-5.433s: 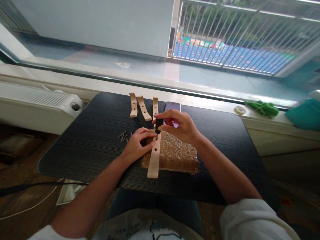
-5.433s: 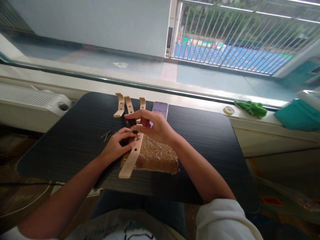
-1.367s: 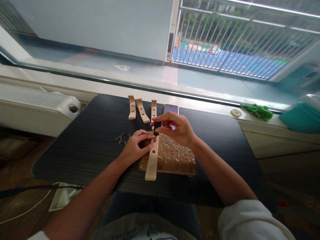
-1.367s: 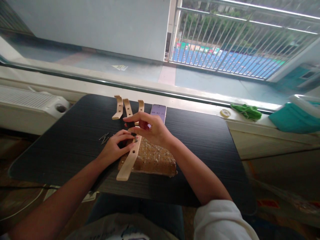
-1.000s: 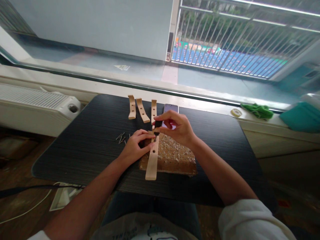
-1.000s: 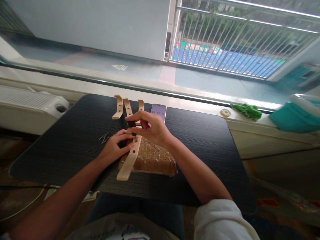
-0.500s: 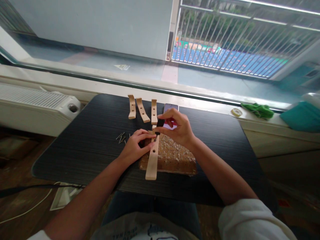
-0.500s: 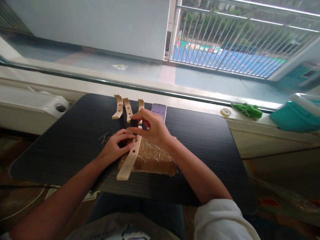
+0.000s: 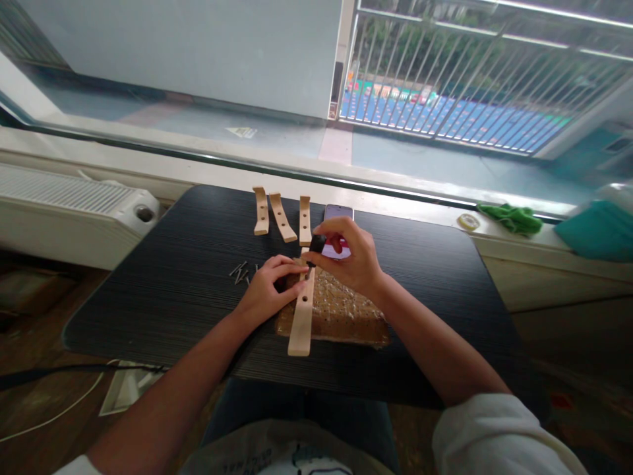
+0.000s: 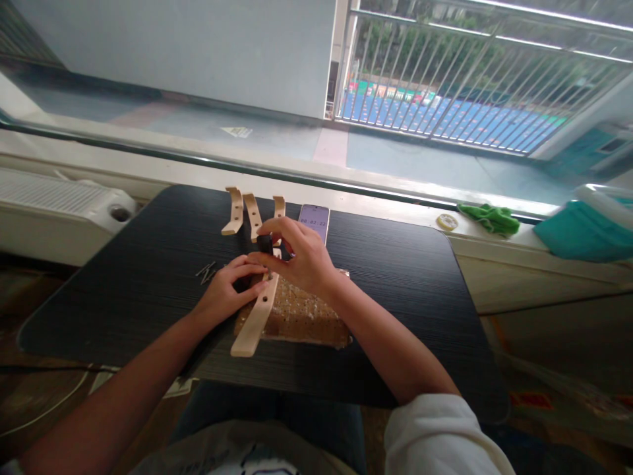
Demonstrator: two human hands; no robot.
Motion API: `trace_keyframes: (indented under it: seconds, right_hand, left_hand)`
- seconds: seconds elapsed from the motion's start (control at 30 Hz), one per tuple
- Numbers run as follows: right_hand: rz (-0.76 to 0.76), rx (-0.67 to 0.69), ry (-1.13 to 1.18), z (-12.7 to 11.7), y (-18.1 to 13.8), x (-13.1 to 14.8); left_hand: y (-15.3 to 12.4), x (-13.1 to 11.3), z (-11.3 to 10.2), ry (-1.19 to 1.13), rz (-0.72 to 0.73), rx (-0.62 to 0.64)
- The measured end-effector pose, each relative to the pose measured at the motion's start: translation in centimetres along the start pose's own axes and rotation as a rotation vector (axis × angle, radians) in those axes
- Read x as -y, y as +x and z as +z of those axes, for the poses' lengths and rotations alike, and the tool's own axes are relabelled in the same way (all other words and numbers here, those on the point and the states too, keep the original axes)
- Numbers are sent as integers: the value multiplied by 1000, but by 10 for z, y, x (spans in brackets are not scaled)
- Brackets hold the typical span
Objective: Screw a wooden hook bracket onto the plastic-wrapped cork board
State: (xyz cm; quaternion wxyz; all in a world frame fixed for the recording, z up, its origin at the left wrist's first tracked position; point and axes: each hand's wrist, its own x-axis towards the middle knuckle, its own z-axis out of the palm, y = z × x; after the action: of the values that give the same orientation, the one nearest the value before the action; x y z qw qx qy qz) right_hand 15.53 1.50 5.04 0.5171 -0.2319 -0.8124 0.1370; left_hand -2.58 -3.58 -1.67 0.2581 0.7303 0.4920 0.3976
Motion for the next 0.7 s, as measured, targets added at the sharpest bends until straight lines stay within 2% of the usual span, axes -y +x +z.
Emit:
trace_keyframes:
  seconds: [0.3,0.5,0.7]
  right_hand:
    - [-91,2,76,0,0,-6]
    - [-72,158,164,-7,2,-6]
    - [-5,252,275,-12,4,-9]
  left_hand:
    - [0,-2,-1,-3,1,4]
    - [1,-2,-1,2,-3,10]
    - [1,-1,-1,5,4,5]
